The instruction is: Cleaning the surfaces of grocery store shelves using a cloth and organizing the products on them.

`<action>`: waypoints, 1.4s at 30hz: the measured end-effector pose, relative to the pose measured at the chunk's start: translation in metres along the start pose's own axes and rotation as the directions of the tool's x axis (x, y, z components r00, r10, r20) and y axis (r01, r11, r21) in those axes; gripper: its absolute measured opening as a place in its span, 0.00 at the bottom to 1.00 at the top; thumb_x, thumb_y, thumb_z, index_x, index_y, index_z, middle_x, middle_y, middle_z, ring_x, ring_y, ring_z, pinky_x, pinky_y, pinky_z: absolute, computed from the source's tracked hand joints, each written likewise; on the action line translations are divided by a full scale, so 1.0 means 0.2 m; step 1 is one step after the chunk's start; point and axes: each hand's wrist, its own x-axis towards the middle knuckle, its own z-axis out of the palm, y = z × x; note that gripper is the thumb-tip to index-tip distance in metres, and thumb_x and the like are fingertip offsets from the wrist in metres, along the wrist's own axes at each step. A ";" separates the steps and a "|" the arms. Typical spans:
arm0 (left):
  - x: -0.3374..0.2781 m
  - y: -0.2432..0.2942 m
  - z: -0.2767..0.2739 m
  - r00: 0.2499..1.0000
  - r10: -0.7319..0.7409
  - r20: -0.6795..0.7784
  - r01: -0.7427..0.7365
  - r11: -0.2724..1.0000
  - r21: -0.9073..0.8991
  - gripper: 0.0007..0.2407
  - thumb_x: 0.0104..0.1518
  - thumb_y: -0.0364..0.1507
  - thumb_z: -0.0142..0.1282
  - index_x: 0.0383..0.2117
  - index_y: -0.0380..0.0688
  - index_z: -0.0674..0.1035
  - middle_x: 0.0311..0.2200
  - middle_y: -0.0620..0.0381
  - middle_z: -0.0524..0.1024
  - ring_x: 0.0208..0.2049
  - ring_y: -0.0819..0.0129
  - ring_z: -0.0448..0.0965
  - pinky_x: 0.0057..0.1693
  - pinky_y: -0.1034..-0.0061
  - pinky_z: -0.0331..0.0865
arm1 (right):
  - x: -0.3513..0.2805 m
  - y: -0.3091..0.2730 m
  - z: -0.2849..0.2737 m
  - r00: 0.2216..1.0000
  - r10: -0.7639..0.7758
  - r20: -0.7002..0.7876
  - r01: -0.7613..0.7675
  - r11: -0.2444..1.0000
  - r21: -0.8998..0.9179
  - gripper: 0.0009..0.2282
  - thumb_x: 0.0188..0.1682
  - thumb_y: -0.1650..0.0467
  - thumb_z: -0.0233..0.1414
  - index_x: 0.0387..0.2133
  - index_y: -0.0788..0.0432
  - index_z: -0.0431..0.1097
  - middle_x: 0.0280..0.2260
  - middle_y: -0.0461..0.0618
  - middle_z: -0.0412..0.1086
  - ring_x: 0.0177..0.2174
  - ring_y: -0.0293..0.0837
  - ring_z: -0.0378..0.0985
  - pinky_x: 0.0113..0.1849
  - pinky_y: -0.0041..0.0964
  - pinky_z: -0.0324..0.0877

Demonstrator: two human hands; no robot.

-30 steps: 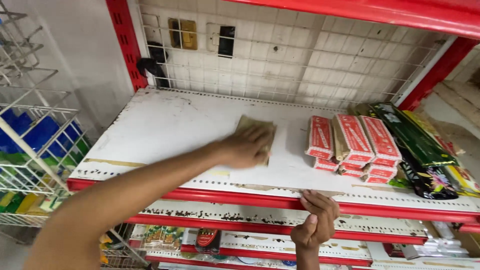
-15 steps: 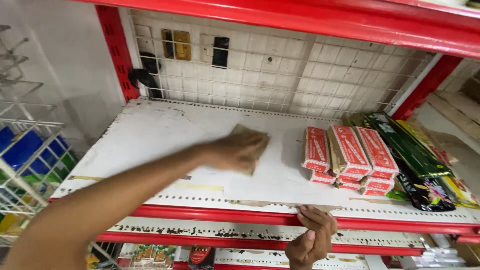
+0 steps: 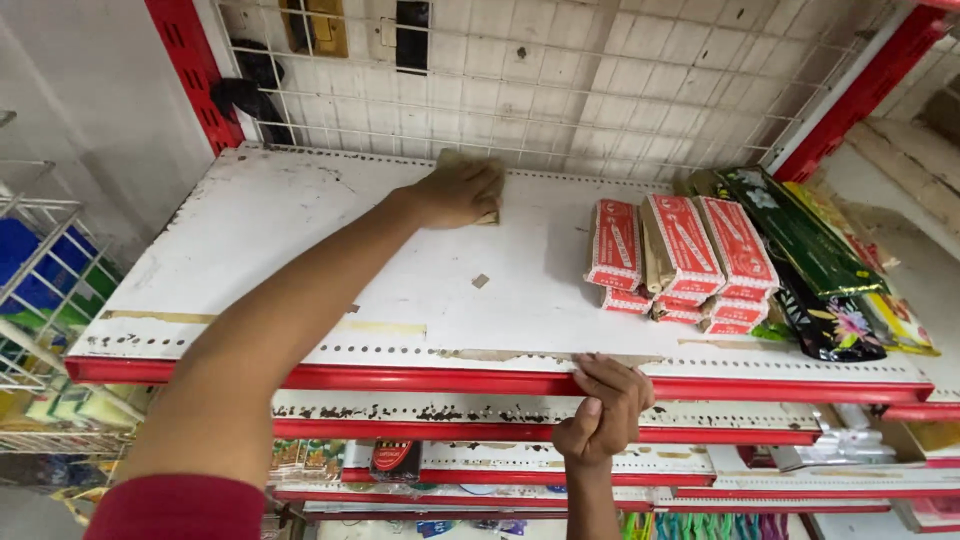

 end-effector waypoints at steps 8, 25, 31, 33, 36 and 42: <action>-0.70 0.21 -0.19 0.995 -0.054 0.085 0.054 0.999 0.001 0.29 0.68 0.45 0.23 0.71 0.40 0.43 0.74 0.44 0.32 0.73 0.49 0.29 0.73 0.49 0.33 | -0.09 0.09 -0.01 0.998 -0.053 0.030 0.052 0.998 0.029 0.13 0.58 0.66 0.37 0.32 0.56 0.70 0.36 0.51 0.77 0.44 0.47 0.77 0.58 0.49 0.59; -0.80 0.30 -0.27 0.994 0.047 0.102 -0.028 0.983 -0.182 0.25 0.66 0.45 0.18 0.54 0.34 0.56 0.53 0.41 0.50 0.55 0.47 0.50 0.64 0.49 0.50 | -0.08 0.00 -0.02 0.996 0.025 0.085 -0.023 1.000 -0.015 0.14 0.59 0.67 0.34 0.35 0.58 0.68 0.39 0.52 0.75 0.48 0.49 0.74 0.63 0.52 0.57; -0.34 0.02 -0.16 0.994 -0.097 -0.048 0.082 0.964 -0.253 0.08 0.65 0.36 0.42 0.37 0.46 0.71 0.45 0.50 0.70 0.47 0.54 0.68 0.56 0.53 0.63 | -0.05 -0.02 -0.02 0.997 0.032 0.073 -0.033 0.999 0.019 0.12 0.57 0.69 0.35 0.34 0.58 0.68 0.39 0.53 0.75 0.48 0.49 0.73 0.62 0.51 0.57; -0.23 -0.08 -0.08 0.991 -0.110 -0.072 0.094 0.976 -0.195 0.08 0.60 0.32 0.48 0.38 0.41 0.75 0.54 0.44 0.72 0.61 0.46 0.67 0.66 0.45 0.55 | -0.05 -0.02 -0.04 0.995 0.043 0.086 -0.045 0.999 0.019 0.12 0.56 0.69 0.35 0.34 0.58 0.68 0.39 0.51 0.75 0.48 0.48 0.74 0.63 0.51 0.56; -0.10 -0.22 0.02 0.997 -0.074 -0.026 0.075 0.996 0.044 0.31 0.66 0.45 0.35 0.70 0.38 0.50 0.72 0.41 0.45 0.73 0.50 0.43 0.72 0.54 0.43 | -0.04 -0.03 -0.06 0.991 0.054 0.122 -0.058 0.998 0.030 0.11 0.55 0.70 0.37 0.35 0.59 0.69 0.41 0.53 0.75 0.49 0.50 0.74 0.63 0.53 0.55; -0.39 -0.09 -0.03 0.992 -0.124 -0.004 0.124 0.992 0.000 0.32 0.67 0.47 0.27 0.69 0.31 0.49 0.72 0.39 0.44 0.73 0.47 0.40 0.72 0.51 0.41 | -0.04 -0.03 -0.08 0.982 0.048 0.184 -0.054 0.998 0.027 0.12 0.57 0.69 0.38 0.36 0.61 0.70 0.42 0.53 0.74 0.51 0.51 0.73 0.63 0.53 0.55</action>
